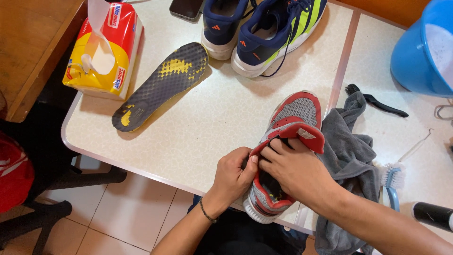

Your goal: Removing shoelaces from a grey and red sneaker on a repair bench.

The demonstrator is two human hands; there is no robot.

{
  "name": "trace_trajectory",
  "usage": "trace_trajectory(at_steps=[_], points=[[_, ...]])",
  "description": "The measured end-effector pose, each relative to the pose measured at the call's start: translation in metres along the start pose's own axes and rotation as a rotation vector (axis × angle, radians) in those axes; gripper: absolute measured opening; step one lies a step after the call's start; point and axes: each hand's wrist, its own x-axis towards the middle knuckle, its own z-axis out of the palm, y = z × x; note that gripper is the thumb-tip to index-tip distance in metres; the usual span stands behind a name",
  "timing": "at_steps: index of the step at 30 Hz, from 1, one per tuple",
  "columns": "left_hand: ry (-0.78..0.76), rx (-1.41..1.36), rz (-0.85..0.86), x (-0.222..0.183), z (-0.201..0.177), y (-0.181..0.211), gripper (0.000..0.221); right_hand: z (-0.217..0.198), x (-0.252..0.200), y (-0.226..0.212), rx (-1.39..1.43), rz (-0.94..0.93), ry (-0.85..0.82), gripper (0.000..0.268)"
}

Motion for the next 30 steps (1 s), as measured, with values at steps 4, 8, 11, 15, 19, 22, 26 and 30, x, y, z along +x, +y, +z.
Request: trace_trajectory(at_steps=[4, 8, 11, 15, 19, 22, 26, 30], points=[[0.012, 0.011, 0.019, 0.000, -0.001, 0.002, 0.034, 0.013, -0.009, 0.008, -0.010, -0.034, 0.184, 0.020], [0.047, -0.043, -0.007, -0.001, -0.001, 0.002, 0.032, 0.015, -0.018, 0.029, -0.062, -0.087, 0.483, 0.019], [0.055, -0.120, -0.038, -0.004, -0.002, -0.006, 0.034, -0.006, -0.031, 0.046, -0.005, -0.043, 0.567, 0.013], [0.044, -0.091, 0.006, -0.003, 0.003, 0.000, 0.028, -0.024, -0.031, 0.034, -0.078, 0.021, 0.602, 0.011], [0.052, -0.095, -0.018, -0.003, 0.002, -0.001, 0.034, -0.011, -0.025, 0.018, 0.047, -0.125, 0.590, 0.023], [0.054, -0.107, -0.034, -0.004, 0.002, 0.004, 0.035, 0.003, -0.025, 0.018, 0.076, -0.167, 0.574, 0.014], [0.068, -0.091, -0.011, -0.003, 0.002, 0.000, 0.034, -0.002, -0.025, 0.029, 0.223, -0.189, 0.598, 0.019], [0.069, -0.152, -0.048, -0.001, 0.002, 0.000, 0.038, 0.003, -0.038, 0.038, 0.578, -0.067, 0.721, 0.020]])
